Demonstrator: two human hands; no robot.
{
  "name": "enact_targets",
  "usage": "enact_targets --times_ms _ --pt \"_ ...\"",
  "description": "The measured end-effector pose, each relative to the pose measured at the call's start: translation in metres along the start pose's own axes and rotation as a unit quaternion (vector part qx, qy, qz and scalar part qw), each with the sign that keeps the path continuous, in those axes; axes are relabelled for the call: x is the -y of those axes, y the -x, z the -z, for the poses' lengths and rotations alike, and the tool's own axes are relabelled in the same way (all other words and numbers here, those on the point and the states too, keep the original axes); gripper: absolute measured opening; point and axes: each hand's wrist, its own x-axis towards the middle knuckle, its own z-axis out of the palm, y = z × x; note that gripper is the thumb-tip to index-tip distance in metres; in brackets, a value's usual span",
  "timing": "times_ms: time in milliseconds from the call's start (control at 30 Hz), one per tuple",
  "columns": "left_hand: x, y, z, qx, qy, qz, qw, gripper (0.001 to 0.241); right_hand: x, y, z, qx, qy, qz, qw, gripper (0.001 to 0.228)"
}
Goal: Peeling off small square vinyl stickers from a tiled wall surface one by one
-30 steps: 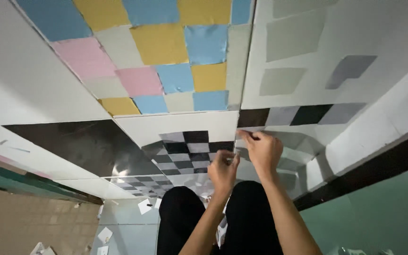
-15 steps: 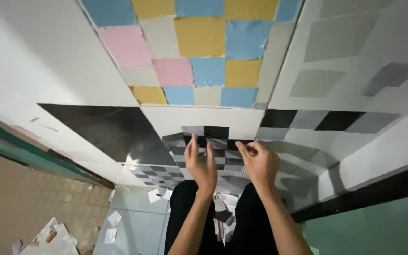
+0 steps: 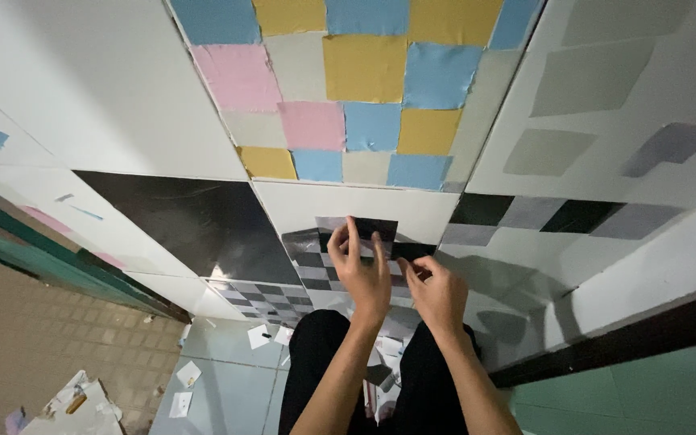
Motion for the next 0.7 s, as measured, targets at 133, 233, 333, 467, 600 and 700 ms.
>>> enact_targets --times_ms 133,233,333,467,600,700 --pt "-0.008 0.000 -0.001 -0.010 0.006 0.008 1.000 0.065 0.009 0.002 0.007 0.012 -0.021 -0.017 1.000 0.018" --pt "-0.015 -0.002 0.001 -0.014 0.011 0.000 1.000 0.061 0.014 0.005 0.011 0.023 -0.015 -0.027 0.999 0.013" --pt "-0.006 0.001 -0.001 -0.005 0.024 0.015 1.000 0.062 0.011 0.006 0.010 0.010 -0.010 -0.015 1.000 0.013" --pt "-0.012 -0.005 0.001 -0.005 0.018 0.031 0.999 0.046 0.006 0.006 0.008 0.007 -0.013 -0.021 1.000 0.018" --pt "-0.010 -0.005 0.001 -0.005 0.024 0.057 0.998 0.037 0.001 0.004 0.002 -0.026 -0.042 0.003 0.999 0.015" --pt "0.001 -0.002 -0.004 -0.009 0.041 0.083 0.996 0.041 0.013 -0.008 -0.005 -0.068 -0.066 0.076 0.993 0.033"
